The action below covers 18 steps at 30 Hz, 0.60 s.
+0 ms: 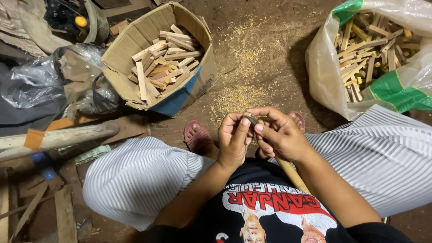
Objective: A person sits on the floor and manually inspects and cleans small wooden sticks, moving them between containers.
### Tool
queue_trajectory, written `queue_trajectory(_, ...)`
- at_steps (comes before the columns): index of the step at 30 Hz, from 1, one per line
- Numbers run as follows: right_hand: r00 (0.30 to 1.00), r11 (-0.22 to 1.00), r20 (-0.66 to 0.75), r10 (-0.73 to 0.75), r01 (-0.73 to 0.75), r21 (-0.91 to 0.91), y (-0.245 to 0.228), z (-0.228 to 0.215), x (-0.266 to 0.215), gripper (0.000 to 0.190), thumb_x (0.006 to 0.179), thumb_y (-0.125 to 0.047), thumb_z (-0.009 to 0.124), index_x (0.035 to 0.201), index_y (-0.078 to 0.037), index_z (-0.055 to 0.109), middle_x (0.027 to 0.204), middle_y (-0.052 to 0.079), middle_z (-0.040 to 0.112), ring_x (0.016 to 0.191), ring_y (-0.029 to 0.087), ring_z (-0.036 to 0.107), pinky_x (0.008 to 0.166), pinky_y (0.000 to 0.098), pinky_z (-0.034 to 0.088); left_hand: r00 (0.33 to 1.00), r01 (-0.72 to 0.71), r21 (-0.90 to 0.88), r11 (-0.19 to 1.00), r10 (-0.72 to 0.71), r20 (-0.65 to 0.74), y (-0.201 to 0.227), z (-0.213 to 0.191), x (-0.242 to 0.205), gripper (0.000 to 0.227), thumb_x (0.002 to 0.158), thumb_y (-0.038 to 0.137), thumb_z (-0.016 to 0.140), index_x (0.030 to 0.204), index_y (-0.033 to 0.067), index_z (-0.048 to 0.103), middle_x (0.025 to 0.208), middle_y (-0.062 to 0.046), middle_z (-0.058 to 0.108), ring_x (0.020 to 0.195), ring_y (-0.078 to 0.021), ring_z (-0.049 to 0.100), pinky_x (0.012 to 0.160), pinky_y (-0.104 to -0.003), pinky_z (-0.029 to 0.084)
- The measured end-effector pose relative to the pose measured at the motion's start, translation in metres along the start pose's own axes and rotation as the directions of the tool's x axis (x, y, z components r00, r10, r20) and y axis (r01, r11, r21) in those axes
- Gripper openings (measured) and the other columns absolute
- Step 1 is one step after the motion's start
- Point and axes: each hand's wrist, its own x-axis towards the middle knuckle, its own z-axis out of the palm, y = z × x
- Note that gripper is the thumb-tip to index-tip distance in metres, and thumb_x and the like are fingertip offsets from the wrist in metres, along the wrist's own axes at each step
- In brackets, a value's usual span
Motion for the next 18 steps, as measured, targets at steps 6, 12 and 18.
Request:
queue_trajectory(6, 1.000, 1.000, 0.007, 0.002, -0.002, 0.006, 0.018, -0.024, 0.007, 0.036, 0.100, 0.005, 0.053, 0.136, 0.008, 0.054, 0.071, 0.012, 0.050, 0.041, 0.012, 0.053, 0.028, 0.0246, 0.048, 0.998, -0.054, 0.080, 0.995, 0.056, -0.024, -0.007, -0.001, 0.007, 0.019, 0.101, 0.015, 0.065, 0.104, -0.0034, 0.058, 0.062, -0.010, 0.055, 0.050, -0.0070, 0.047, 0.042, -0.015, 0.039)
queue_trajectory(12, 0.996, 0.997, -0.047, 0.074, -0.075, -0.018, 0.030, -0.041, 0.011, 0.039, 0.101, 0.004, 0.052, 0.139, 0.004, 0.055, 0.071, 0.012, 0.049, 0.042, 0.013, 0.051, 0.029, 0.0261, 0.046, 0.988, -0.152, 0.141, 0.978, 0.146, 0.050, -0.024, -0.014, 0.015, 0.015, 0.103, 0.011, 0.061, 0.103, -0.0041, 0.058, 0.059, -0.009, 0.054, 0.044, -0.0074, 0.046, 0.041, -0.017, 0.039)
queue_trajectory(18, 0.981, 0.987, -0.193, 0.021, -0.051, -0.150, 0.016, -0.089, 0.018, 0.042, 0.103, -0.002, 0.050, 0.145, -0.006, 0.051, 0.075, 0.008, 0.048, 0.047, 0.010, 0.049, 0.031, 0.0222, 0.041, 0.973, -0.199, 0.229, 0.953, 0.164, 0.164, -0.010, -0.022, 0.008, 0.029, 0.108, 0.018, 0.052, 0.109, -0.0097, 0.061, 0.083, -0.020, 0.067, 0.058, -0.0172, 0.065, 0.047, -0.025, 0.054)
